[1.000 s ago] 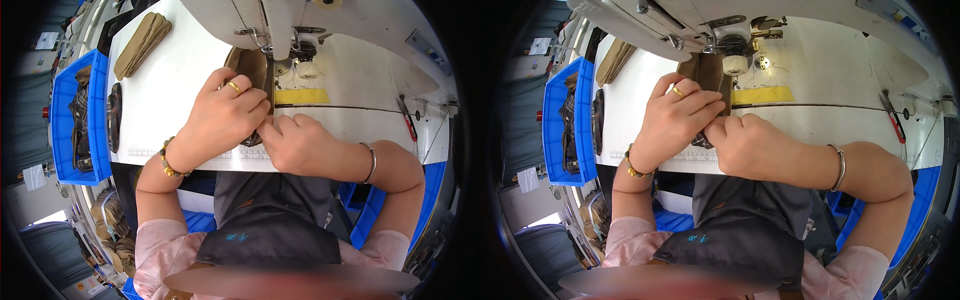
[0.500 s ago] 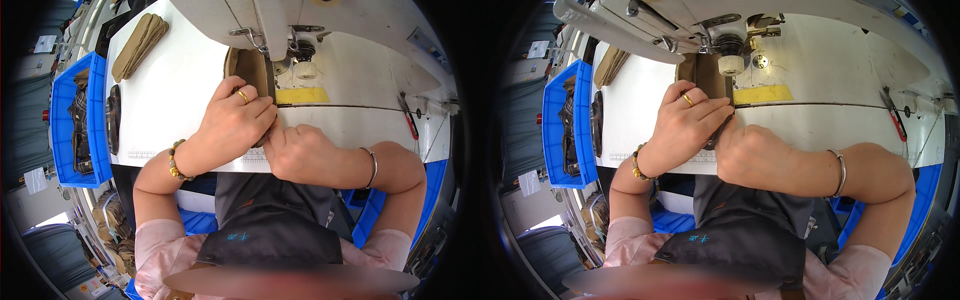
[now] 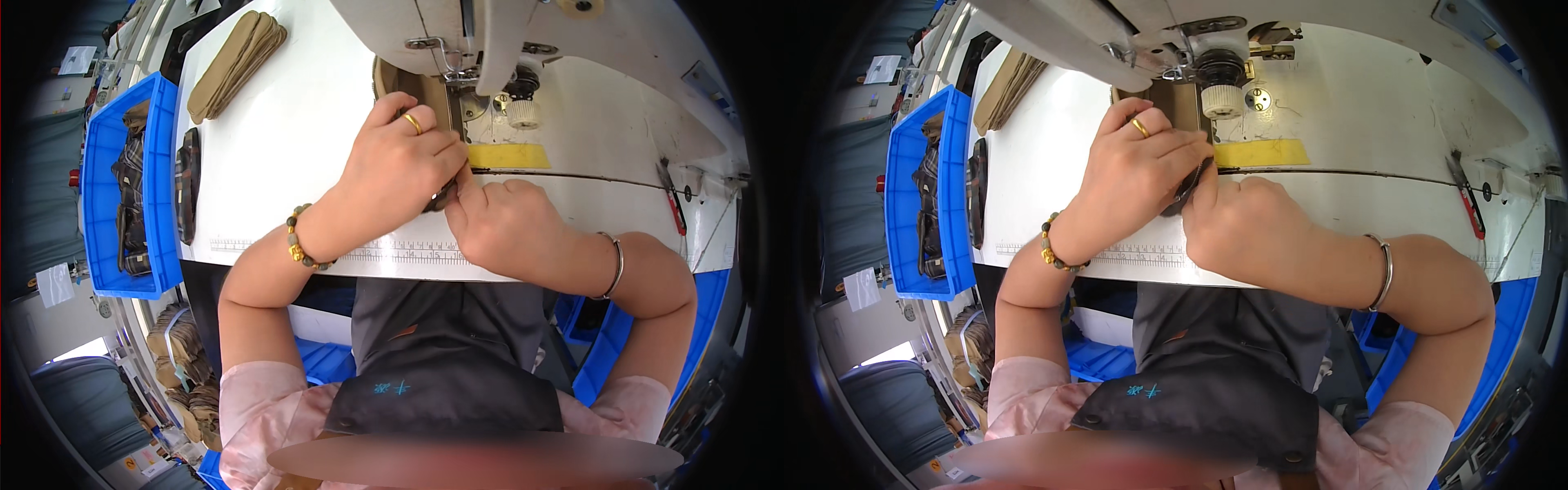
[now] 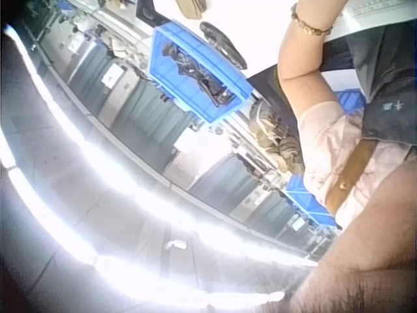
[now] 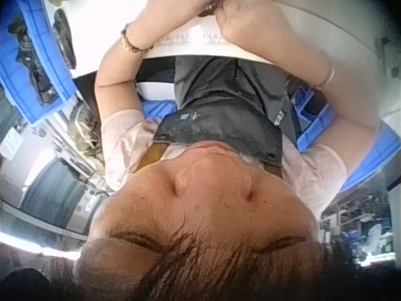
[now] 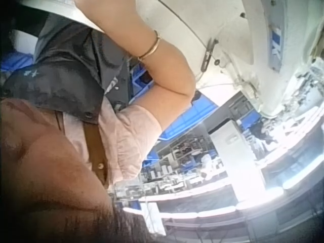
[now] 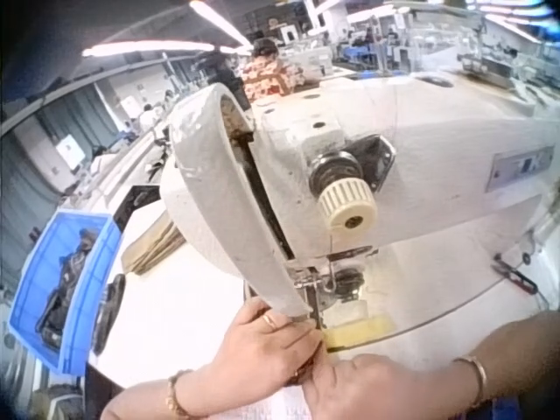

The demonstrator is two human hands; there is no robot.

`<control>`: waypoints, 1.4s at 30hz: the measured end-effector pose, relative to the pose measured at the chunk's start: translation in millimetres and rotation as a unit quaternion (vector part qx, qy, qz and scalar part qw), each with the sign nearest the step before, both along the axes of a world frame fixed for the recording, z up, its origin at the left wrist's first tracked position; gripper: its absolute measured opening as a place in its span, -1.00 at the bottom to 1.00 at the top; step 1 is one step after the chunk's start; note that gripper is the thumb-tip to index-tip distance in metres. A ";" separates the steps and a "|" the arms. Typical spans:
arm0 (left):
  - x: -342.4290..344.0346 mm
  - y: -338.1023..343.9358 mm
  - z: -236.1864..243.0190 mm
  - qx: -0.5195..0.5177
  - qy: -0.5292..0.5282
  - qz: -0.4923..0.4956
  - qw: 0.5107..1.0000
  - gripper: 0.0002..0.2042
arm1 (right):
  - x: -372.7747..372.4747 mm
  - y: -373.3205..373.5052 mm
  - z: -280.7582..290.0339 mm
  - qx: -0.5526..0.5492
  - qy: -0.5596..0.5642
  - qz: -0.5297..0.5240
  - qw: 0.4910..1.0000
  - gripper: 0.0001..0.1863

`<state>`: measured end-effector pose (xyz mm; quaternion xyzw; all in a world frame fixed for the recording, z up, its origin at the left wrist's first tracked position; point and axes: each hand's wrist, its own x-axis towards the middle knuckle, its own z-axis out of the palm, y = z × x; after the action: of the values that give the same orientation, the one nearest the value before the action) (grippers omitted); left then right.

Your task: Sew the edge alignment on leather material pouches or accessories using an industrial sewing machine.

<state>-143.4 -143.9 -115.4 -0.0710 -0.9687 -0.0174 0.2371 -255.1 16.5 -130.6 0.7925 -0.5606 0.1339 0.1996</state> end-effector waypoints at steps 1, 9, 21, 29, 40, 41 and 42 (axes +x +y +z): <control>-2.5 -3.3 -1.8 0.000 0.001 0.002 1.000 -0.85 | -2.9 -4.0 -0.5 -0.014 -0.007 0.004 1.000 -0.77; -14.6 -23.0 -10.6 0.023 0.022 0.038 0.999 -0.83 | -15.3 -19.5 -4.8 -0.030 -0.026 -0.022 0.999 -0.79; 3.5 -8.8 -0.1 -0.033 -0.012 0.046 0.998 -0.84 | -6.2 -3.9 0.0 -0.011 -0.009 -0.008 1.000 -0.69; -0.5 -13.1 -5.6 0.052 -0.014 0.028 0.998 -0.78 | -3.2 -1.5 -0.6 -0.003 -0.053 0.010 0.999 -0.72; -4.4 -14.4 -7.1 0.059 -0.012 0.004 0.998 -0.77 | -6.4 -4.6 -3.3 -0.018 -0.033 0.007 0.999 -0.75; -4.5 -18.8 -9.4 0.068 -0.009 0.005 0.998 -0.77 | -6.2 -6.7 -3.8 -0.023 -0.021 0.002 1.000 -0.76; -4.7 -23.3 -11.4 0.077 -0.006 0.006 0.997 -0.76 | -5.7 -9.9 -4.3 -0.021 -0.018 0.005 1.000 -0.76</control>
<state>-148.1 -167.2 -126.9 -0.0470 -0.9663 -0.0910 0.2362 -260.8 6.6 -134.9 0.7882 -0.5576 0.1609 0.2049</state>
